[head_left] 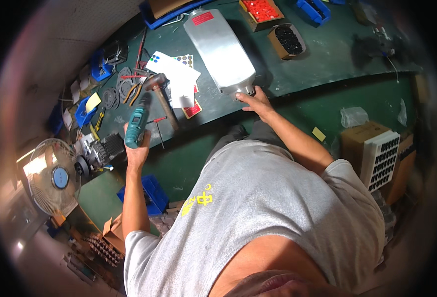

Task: The person assembles a silver metal housing onto a motor unit on a workbench. They use a cordless drill to fasten screws, apply red and yellow stickers to the housing, and then place the completed unit among other similar units.

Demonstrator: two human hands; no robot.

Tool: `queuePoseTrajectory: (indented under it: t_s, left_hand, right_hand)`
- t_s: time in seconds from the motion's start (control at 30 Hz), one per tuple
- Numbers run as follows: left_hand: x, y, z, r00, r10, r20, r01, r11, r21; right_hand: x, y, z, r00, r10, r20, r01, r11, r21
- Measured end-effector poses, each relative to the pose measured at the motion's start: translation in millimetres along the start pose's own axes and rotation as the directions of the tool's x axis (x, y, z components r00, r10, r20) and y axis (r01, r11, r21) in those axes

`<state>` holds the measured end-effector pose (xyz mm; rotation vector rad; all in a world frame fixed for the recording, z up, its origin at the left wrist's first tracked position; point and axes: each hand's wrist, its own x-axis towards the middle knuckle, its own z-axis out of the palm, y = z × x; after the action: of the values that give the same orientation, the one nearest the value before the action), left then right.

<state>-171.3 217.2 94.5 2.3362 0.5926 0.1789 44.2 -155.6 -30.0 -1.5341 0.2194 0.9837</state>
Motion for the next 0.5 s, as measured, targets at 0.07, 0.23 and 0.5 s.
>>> queuePoseTrajectory:
  t_s: [0.07,0.23,0.5]
  left_hand:
    - [-3,46,-6,0.994,0.028,0.11,-0.021,0.998,-0.066]
    - [-12,133,1,0.957,-0.072,0.281,0.075,0.997,-0.001]
    - [-1,194,11,0.888,-0.005,0.46,0.022,0.999,-0.032]
  right_hand:
    - [6,5,-4,0.999,-0.003,0.035,0.003,1.0,0.0]
    - [8,4,-9,0.994,-0.008,0.109,0.009,1.0,-0.009]
    - [14,11,-13,0.999,0.026,0.03,-0.024,0.998,-0.065]
